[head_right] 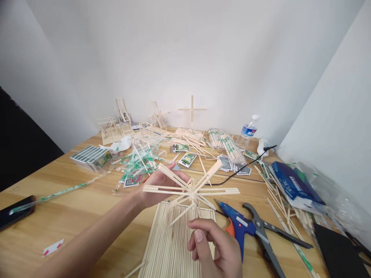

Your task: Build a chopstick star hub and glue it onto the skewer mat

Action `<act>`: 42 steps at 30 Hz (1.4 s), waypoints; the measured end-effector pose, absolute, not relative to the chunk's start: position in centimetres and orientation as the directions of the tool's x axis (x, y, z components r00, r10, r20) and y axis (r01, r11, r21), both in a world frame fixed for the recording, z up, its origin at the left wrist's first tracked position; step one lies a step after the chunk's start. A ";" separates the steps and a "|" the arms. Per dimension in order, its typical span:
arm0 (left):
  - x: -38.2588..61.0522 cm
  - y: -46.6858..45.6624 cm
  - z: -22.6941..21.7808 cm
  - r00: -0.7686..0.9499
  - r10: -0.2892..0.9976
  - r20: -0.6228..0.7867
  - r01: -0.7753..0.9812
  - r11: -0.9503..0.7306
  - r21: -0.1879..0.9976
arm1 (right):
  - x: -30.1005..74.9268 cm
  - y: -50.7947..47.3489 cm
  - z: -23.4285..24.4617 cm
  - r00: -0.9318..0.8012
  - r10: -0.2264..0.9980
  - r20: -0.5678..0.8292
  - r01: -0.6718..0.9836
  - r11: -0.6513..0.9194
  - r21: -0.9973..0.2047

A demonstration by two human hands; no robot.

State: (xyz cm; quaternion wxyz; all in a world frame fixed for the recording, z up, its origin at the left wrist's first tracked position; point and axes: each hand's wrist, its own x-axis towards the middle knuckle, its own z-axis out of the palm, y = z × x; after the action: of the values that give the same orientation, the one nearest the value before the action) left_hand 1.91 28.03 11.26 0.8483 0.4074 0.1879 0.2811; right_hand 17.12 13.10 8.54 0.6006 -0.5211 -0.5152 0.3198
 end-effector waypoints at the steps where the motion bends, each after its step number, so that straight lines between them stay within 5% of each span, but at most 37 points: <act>1: 1.9 28.0 11.2 0.774 0.626 -0.100 -0.328 0.530 0.782 | 17.1 13.1 8.3 0.262 0.916 0.304 0.173 0.266 -0.949; 9: 2.0 27.9 11.0 0.777 0.619 -0.113 -0.358 0.583 0.730 | 17.3 13.3 7.2 0.252 0.856 0.451 0.291 0.378 -0.879; 14: 1.7 27.9 11.3 0.797 0.596 -0.094 -0.330 0.561 0.759 | 18.3 13.7 7.2 0.084 0.816 0.572 0.440 0.484 -0.756; 21: 1.5 28.0 11.7 0.779 0.625 -0.050 -0.339 0.487 0.805 | 17.6 13.5 7.3 0.225 0.794 0.565 0.419 0.445 -0.791; 30: 1.3 28.3 11.2 0.773 0.632 0.056 -0.346 0.346 0.872 | 18.6 14.0 7.0 0.061 0.785 0.616 0.458 0.527 -0.716; 37: 1.7 28.2 11.1 0.750 0.656 0.079 -0.342 0.282 0.896 | 18.3 13.8 6.6 0.099 0.766 0.636 0.565 0.483 -0.669; 42: 1.8 28.3 11.0 0.735 0.673 0.077 -0.350 0.280 0.894 | 18.1 14.4 6.8 0.274 0.735 0.620 0.686 0.302 -0.662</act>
State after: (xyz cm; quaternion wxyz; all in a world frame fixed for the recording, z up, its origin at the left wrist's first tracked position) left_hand 1.78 28.30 10.96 0.7838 0.5032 0.1607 0.3264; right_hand 18.09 14.42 6.84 0.5373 -0.5902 -0.6020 0.0228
